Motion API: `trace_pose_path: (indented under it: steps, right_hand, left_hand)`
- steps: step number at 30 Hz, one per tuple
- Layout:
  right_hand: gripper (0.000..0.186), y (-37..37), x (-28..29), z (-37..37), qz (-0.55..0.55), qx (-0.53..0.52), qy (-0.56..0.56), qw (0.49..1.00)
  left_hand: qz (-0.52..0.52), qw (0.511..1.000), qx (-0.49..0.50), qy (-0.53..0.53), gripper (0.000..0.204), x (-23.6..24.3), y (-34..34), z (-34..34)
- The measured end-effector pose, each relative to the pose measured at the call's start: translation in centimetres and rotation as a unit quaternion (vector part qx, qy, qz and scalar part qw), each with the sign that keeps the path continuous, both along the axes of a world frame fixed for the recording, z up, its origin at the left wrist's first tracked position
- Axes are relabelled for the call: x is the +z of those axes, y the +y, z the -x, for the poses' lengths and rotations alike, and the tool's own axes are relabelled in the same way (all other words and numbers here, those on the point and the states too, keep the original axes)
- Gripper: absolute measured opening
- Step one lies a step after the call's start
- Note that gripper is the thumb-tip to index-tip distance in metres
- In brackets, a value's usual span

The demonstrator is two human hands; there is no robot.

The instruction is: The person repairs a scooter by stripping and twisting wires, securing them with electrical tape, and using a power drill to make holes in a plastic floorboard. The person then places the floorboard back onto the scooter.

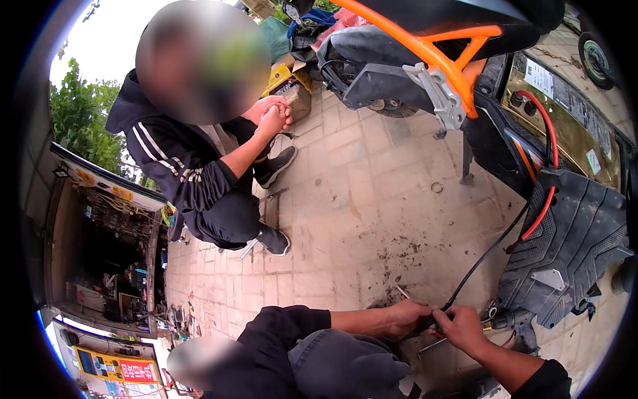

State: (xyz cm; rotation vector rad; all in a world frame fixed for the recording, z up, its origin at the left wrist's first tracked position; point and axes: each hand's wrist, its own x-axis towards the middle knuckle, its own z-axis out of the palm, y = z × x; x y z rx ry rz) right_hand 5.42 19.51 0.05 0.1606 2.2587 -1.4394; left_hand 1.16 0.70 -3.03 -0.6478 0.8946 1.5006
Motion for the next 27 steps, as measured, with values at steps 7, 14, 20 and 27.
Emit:
trace_pose_path:
  steps: [7,14,20,27]
  right_hand:
    - [0.034,0.0,0.6,-0.1,0.024,-0.012,0.008,1.000]
    - [0.034,-0.3,0.8,0.4,0.013,0.022,0.015,1.000]
    - [0.034,-0.4,0.6,-0.2,0.056,0.024,-0.021,0.998]
    - [0.034,-0.4,-0.2,-0.2,0.079,0.043,-0.020,0.996]
  left_hand:
    - [0.010,0.999,-0.024,0.023,0.028,-0.4,0.4,-0.2]
    - [0.027,0.999,0.024,0.011,0.028,1.1,0.0,-0.7]
    - [0.007,0.997,0.059,0.041,0.028,0.2,-0.7,-2.1]
    - [0.029,0.998,0.032,0.040,0.022,1.3,-0.7,-2.2]
